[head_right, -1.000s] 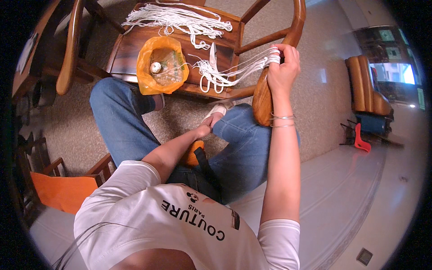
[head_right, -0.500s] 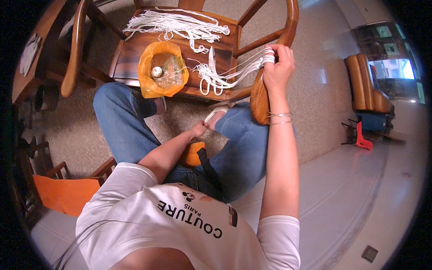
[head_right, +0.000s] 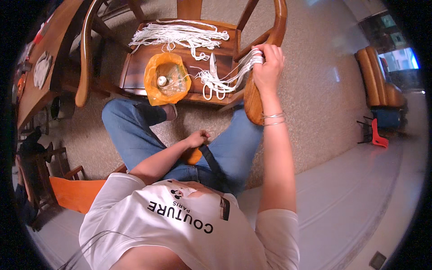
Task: The person organizes and cuts white strings from a bundle, then wraps them around their hand and a small orange container.
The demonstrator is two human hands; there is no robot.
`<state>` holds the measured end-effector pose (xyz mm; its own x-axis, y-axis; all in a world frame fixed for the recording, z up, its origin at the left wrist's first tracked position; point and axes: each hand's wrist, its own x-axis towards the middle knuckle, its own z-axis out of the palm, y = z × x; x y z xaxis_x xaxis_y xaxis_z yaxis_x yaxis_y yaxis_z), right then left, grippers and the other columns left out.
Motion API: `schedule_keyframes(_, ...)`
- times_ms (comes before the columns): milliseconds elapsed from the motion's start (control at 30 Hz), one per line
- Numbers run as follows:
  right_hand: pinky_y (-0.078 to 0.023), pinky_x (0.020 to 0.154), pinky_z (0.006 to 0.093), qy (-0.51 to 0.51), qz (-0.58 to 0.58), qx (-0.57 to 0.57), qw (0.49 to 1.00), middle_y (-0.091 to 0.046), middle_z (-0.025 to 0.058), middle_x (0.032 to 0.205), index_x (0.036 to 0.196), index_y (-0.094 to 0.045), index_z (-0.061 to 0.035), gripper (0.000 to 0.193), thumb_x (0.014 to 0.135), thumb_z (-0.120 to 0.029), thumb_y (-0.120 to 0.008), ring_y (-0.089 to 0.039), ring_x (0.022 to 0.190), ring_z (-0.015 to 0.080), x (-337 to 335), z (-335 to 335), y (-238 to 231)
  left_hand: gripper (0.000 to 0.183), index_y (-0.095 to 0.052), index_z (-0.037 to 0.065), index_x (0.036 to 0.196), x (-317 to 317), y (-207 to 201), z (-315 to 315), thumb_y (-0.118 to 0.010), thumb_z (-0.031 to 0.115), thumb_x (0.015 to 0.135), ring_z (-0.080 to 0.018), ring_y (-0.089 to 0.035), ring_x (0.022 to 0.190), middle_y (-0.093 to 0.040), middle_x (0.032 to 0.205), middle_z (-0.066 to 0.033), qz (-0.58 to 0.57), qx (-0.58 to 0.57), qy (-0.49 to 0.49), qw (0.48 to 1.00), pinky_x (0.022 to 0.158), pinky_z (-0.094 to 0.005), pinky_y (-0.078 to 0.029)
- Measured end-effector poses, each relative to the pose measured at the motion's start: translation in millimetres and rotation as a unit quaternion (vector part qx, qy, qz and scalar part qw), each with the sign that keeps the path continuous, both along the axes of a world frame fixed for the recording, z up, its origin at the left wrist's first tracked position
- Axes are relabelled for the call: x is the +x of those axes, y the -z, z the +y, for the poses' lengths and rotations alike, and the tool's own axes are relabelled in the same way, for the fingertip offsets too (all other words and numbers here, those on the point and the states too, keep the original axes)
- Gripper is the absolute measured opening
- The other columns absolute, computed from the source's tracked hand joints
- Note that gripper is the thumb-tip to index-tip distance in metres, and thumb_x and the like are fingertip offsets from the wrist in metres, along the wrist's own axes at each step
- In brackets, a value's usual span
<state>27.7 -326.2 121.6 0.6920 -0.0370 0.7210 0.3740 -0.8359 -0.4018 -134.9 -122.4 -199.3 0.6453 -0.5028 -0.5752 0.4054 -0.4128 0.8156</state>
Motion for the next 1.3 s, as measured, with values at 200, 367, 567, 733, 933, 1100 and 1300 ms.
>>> schedule_keyframes(200, -0.038, 0.068, 0.0334, -0.010, -0.009, 0.016, 1.000, -0.055, 0.0056, 0.072, 0.075, -0.061, -0.0077, 0.003, 0.075, -0.010, -0.064, -0.052, 0.074, 0.0229, 0.7, 2.0, 1.2, 0.025, -0.057, 0.002, 0.106, 7.3, -76.3, 27.0, -0.056, 0.014, 0.084, -0.0212, -0.062, 0.086, -0.064, 0.092, -0.0123, -0.131, 0.050, 0.055, 0.989, 0.078, -0.0330, -0.047)
schedule_keyframes(367, -0.038, 0.060, 0.0283, -0.063, 0.017, 0.110, 0.992, -0.055, 0.0030, 0.068, 0.079, -0.065, -0.0061, 0.004, 0.075, -0.005, -0.064, -0.051, 0.064, 0.0155, -1.0, 3.8, -13.5, 0.021, -0.058, 0.001, 0.102, 33.5, -166.6, 50.2, -0.056, 0.008, 0.082, -0.0173, -0.061, 0.080, -0.063, 0.089, -0.0108, -0.245, 0.005, 0.002, 0.970, 0.074, -0.0299, -0.048)
schedule_keyframes(567, -0.040, 0.059, 0.0194, -0.179, 0.094, 0.268, 0.942, -0.059, -0.0011, 0.074, 0.086, -0.065, -0.0004, 0.007, 0.081, 0.000, -0.060, -0.052, 0.066, 0.0065, 2.8, 31.1, -83.8, 0.015, -0.060, 0.000, 0.099, 98.8, -245.2, 68.0, -0.058, 0.006, 0.085, -0.0107, -0.059, 0.080, -0.064, 0.089, -0.0047, -0.354, -0.068, -0.185, 0.914, 0.072, -0.0245, -0.048)
schedule_keyframes(733, -0.046, 0.055, 0.0201, -0.291, 0.122, 0.262, 0.912, -0.061, 0.0003, 0.074, 0.088, -0.065, -0.0014, 0.010, 0.083, 0.001, -0.057, -0.056, 0.061, 0.0063, 11.6, 52.4, -141.6, 0.021, -0.062, 0.001, 0.103, 163.1, -361.4, 55.8, -0.061, 0.010, 0.084, -0.0118, -0.059, 0.087, -0.063, 0.096, -0.0062, -0.502, -0.129, -0.204, 0.831, 0.077, -0.0255, -0.047)
schedule_keyframes(933, -0.043, 0.055, 0.0180, -0.354, 0.164, 0.268, 0.881, -0.061, -0.0001, 0.071, 0.089, -0.066, -0.0006, 0.011, 0.083, 0.000, -0.058, -0.055, 0.063, 0.0045, 13.9, 71.0, -173.0, 0.029, -0.062, 0.002, 0.106, 184.5, -445.0, 36.2, -0.066, 0.018, 0.082, -0.0166, -0.059, 0.093, -0.063, 0.099, -0.0087, -0.530, -0.250, -0.124, 0.801, 0.080, -0.0278, -0.046)
schedule_keyframes(1100, -0.043, 0.055, 0.0178, -0.374, 0.142, 0.256, 0.880, -0.062, -0.0003, 0.071, 0.088, -0.068, -0.0009, 0.010, 0.083, -0.001, -0.059, -0.055, 0.065, 0.0044, 14.7, 75.6, -176.5, 0.024, -0.062, 0.000, 0.098, 182.7, -449.3, 37.6, -0.058, 0.022, 0.088, -0.0135, -0.057, 0.083, -0.063, 0.090, -0.0044, -0.442, -0.295, -0.103, 0.841, 0.076, -0.0276, -0.046)
schedule_keyframes(1300, -0.043, 0.055, 0.0179, -0.366, 0.161, 0.281, 0.872, -0.065, 0.0021, 0.077, 0.089, -0.068, 0.0000, 0.010, 0.083, -0.003, -0.060, -0.057, 0.066, 0.0057, 11.7, 83.4, -189.1, 0.025, -0.051, 0.001, 0.089, 176.9, -431.0, 51.2, -0.039, 0.021, 0.098, -0.0094, -0.051, 0.071, -0.059, 0.079, -0.0024, -0.443, -0.341, -0.035, 0.828, 0.068, -0.0254, -0.043)
